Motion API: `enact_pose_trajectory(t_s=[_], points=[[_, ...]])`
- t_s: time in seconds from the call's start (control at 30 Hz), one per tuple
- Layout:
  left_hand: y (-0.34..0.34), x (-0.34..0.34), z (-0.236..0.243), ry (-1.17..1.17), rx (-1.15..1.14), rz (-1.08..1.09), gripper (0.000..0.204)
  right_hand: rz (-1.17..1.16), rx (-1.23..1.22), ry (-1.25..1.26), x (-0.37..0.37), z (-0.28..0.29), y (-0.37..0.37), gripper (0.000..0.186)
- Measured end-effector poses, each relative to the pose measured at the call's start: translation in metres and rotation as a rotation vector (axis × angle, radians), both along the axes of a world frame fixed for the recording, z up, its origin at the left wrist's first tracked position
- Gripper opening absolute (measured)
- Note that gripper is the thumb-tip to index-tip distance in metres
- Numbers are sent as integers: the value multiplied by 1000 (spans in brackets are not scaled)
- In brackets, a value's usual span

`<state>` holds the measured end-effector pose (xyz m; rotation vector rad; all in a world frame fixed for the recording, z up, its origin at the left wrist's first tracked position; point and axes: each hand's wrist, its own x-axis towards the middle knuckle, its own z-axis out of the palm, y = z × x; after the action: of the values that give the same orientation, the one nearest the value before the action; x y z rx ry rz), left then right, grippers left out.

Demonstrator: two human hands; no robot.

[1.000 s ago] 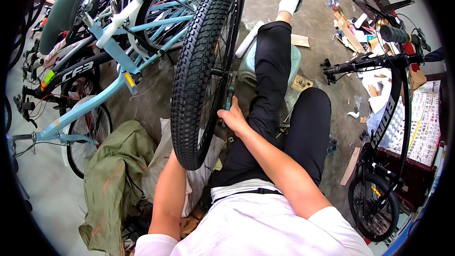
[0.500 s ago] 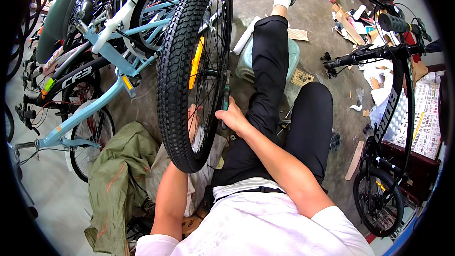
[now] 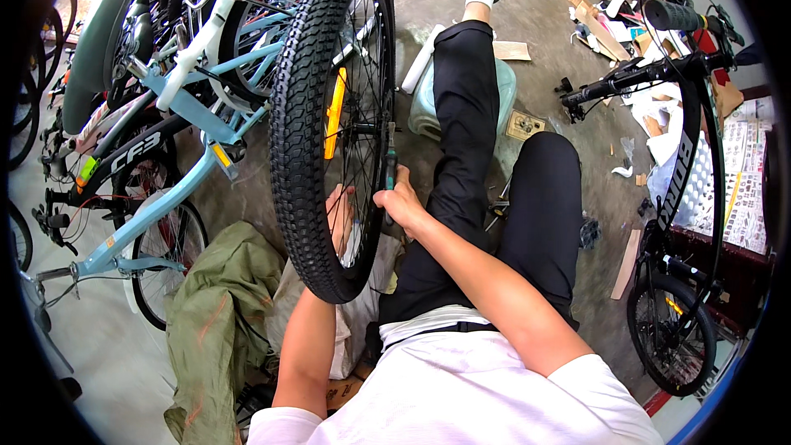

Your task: The person works on a bicycle wheel by hand and using tools, removing nuts and washers, and then using a wrench and pliers to adjust the spokes and hub.

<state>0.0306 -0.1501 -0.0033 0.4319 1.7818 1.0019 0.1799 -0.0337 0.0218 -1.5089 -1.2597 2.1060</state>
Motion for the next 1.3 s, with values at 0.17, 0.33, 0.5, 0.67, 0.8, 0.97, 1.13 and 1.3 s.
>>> enact_pose_trajectory(t_s=[0.17, 0.33, 0.5, 0.67, 0.8, 0.97, 1.13, 1.3], points=[[5, 9, 10, 25, -31, 89, 47, -5, 17, 3, -6, -14, -6, 79], [12, 7, 10, 29, -1, 69, 47, -19, 19, -29, -9, -12, -6, 79], [13, 7, 4, 126, -18, 83, 46, 5, 62, -50, -7, -14, -4, 77], [8, 4, -7, 190, 8, 83, 41, 23, 99, -95, -5, -8, -4, 85], [12, 10, -2, 219, 18, 85, 39, 14, 145, -106, -5, -13, -6, 81], [6, 8, -8, 317, 32, 31, 40, 24, 180, -116, -7, -19, -10, 73], [8, 8, -4, 251, 11, 81, 44, 15, 193, -108, -8, -21, -10, 68], [9, 7, -2, 228, 10, 98, 45, 35, 189, -99, -9, -21, -9, 69]])
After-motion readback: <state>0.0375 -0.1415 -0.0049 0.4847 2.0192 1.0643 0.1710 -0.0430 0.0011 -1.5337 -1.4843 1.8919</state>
